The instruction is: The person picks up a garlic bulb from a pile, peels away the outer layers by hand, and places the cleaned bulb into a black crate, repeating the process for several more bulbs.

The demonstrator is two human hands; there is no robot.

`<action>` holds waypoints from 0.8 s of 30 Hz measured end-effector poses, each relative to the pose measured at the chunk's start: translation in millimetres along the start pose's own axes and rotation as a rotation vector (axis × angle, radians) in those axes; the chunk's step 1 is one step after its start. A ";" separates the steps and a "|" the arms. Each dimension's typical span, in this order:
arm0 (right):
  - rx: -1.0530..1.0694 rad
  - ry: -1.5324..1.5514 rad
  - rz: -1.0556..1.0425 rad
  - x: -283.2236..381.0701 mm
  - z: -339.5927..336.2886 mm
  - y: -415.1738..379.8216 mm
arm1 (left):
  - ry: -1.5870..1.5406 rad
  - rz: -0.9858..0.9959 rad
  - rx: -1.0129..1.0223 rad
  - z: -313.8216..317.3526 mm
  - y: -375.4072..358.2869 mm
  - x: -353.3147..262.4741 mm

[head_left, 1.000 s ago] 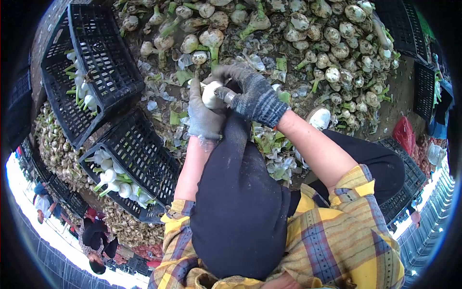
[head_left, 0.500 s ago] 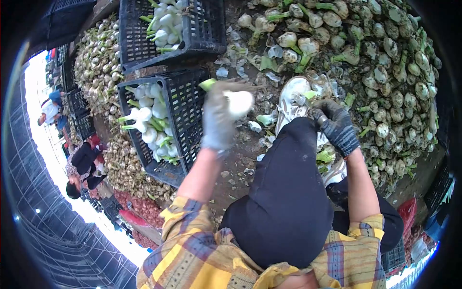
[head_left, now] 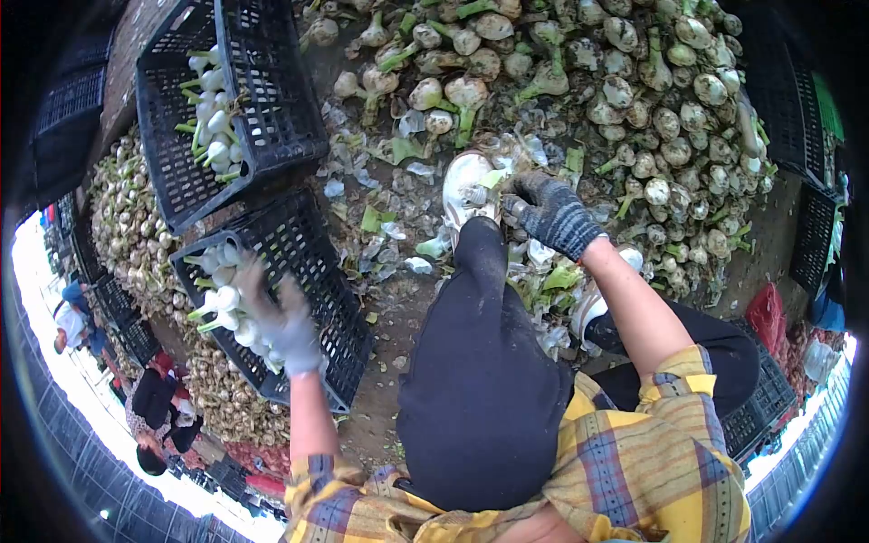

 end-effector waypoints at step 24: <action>-0.188 0.197 0.020 7.1 8.7 21.0 | -0.876 -0.845 0.453 257.4 23.5 -48.2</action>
Point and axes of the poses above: each hand's wrist, its own y-axis towards the middle knuckle, its own z-axis out of the palm, x = y × z, the point moved 4 cm from there along y, towards the middle knuckle, and after that the axes turned 2 degrees about y, right-handed, at the moved point
